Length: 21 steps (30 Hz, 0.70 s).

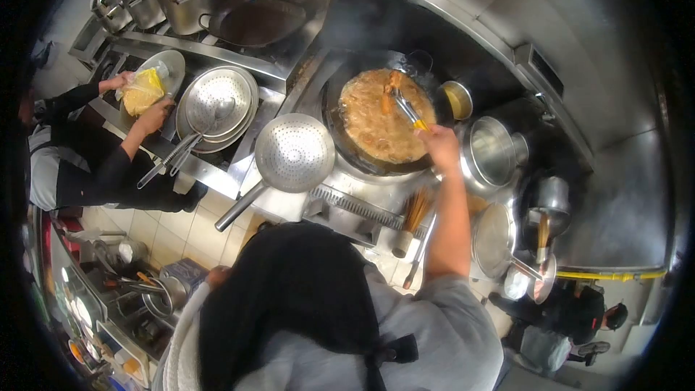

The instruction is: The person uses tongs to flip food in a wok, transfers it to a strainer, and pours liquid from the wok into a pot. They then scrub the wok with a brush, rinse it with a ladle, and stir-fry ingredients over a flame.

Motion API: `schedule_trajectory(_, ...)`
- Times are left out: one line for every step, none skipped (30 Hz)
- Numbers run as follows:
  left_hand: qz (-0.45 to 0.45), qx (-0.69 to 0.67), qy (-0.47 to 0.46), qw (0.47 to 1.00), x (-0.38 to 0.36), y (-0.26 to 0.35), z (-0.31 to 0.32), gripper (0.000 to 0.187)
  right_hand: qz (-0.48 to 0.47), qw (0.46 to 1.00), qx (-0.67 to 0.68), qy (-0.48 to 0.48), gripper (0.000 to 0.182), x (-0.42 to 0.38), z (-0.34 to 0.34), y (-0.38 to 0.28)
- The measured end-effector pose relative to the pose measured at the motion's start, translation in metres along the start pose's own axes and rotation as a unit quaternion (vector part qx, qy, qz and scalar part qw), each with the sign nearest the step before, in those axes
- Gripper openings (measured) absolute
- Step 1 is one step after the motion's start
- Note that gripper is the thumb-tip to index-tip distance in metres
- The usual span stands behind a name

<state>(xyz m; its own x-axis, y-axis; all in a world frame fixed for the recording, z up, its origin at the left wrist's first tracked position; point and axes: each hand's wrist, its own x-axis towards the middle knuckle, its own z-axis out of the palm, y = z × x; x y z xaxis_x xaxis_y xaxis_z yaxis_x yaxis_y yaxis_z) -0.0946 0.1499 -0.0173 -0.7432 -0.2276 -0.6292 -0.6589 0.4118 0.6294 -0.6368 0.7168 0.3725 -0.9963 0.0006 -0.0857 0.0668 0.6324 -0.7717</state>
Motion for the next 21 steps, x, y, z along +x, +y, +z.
schedule_trajectory(-0.020, 0.009, -0.006, 1.000, 0.001, -0.004, 0.000, 0.024, 0.006, 1.000, 0.021, -0.005, 0.024, -0.002, 0.001, 0.000)
schedule_trajectory(-0.020, 0.009, -0.007, 1.000, 0.004, -0.006, 0.000, 0.024, 0.011, 0.999, 0.041, -0.009, 0.024, -0.003, 0.002, -0.001)
schedule_trajectory(-0.027, 0.046, -0.014, 0.998, 0.009, -0.009, 0.000, 0.024, 0.011, 0.999, 0.041, -0.010, 0.024, -0.005, 0.002, -0.002)
schedule_trajectory(-0.034, 0.083, -0.021, 0.996, 0.011, -0.010, 0.000, 0.025, 0.004, 0.999, 0.022, -0.026, 0.026, -0.008, 0.003, -0.005)
schedule_trajectory(-0.038, 0.082, -0.022, 0.996, 0.012, -0.012, -0.001, 0.025, -0.003, 0.999, 0.003, -0.043, 0.027, -0.012, 0.006, -0.008)
schedule_trajectory(-0.014, 0.059, -0.023, 0.998, 0.014, -0.016, -0.005, 0.025, -0.001, 0.999, 0.003, -0.048, 0.027, -0.018, 0.009, -0.009)
schedule_trajectory(0.008, 0.036, -0.024, 0.999, 0.012, -0.020, -0.006, 0.025, 0.003, 0.997, 0.034, -0.074, 0.030, -0.028, 0.013, -0.022)
schedule_trajectory(0.131, 0.099, 0.013, 0.986, 0.013, -0.028, -0.005, 0.024, 0.006, 0.993, 0.065, -0.100, 0.033, -0.038, 0.020, -0.032)
schedule_trajectory(0.124, 0.100, 0.011, 0.987, 0.013, -0.036, -0.002, 0.024, 0.011, 0.992, 0.067, -0.105, 0.033, -0.045, 0.028, -0.038)
schedule_trajectory(0.107, 0.073, 0.024, 0.991, 0.016, -0.037, -0.001, 0.024, 0.029, 0.985, 0.095, -0.138, 0.035, -0.052, 0.037, -0.042)
schedule_trajectory(0.090, 0.047, 0.036, 0.994, 0.019, -0.035, -0.002, 0.024, 0.048, 0.977, 0.123, -0.169, 0.037, -0.059, 0.047, -0.050)
schedule_trajectory(0.085, 0.049, 0.035, 0.995, 0.013, -0.018, -0.005, 0.024, 0.085, 0.974, 0.110, -0.179, 0.038, -0.071, 0.055, -0.064)
schedule_trajectory(-0.010, 0.002, 0.050, 0.999, 0.001, 0.011, -0.010, 0.024, 0.088, 0.973, 0.112, -0.182, 0.038, -0.071, 0.068, -0.057)
schedule_trajectory(-0.104, -0.045, 0.065, 0.991, -0.010, 0.042, -0.017, 0.024, 0.067, 0.975, 0.068, -0.203, 0.038, -0.068, 0.083, -0.045)
schedule_trajectory(-0.106, -0.043, 0.065, 0.991, -0.011, 0.047, -0.020, 0.024, 0.045, 0.974, 0.024, -0.222, 0.038, -0.068, 0.095, -0.039)
schedule_trajectory(-0.105, -0.049, 0.070, 0.991, -0.013, 0.049, -0.020, 0.024, 0.047, 0.973, 0.025, -0.224, 0.038, -0.072, 0.105, -0.042)
schedule_trajectory(-0.103, -0.055, 0.075, 0.990, -0.015, 0.051, -0.021, 0.024, -0.027, 0.972, -0.088, -0.215, 0.040, -0.078, 0.117, -0.047)
schedule_trajectory(-0.106, -0.054, 0.075, 0.990, -0.017, 0.054, -0.022, 0.024, -0.101, 0.954, -0.199, -0.202, 0.042, -0.085, 0.131, -0.052)
schedule_trajectory(-0.124, -0.063, 0.067, 0.988, -0.017, 0.052, -0.022, 0.024, -0.099, 0.953, -0.198, -0.205, 0.042, -0.092, 0.148, -0.055)
schedule_trajectory(-0.142, -0.071, 0.060, 0.985, -0.016, 0.047, -0.022, 0.024, -0.128, 0.928, -0.295, -0.186, 0.043, -0.100, 0.169, -0.055)
schedule_trajectory(-0.145, -0.070, 0.059, 0.985, -0.016, 0.042, -0.021, 0.024, -0.157, 0.893, -0.389, -0.165, 0.044, -0.107, 0.184, -0.053)
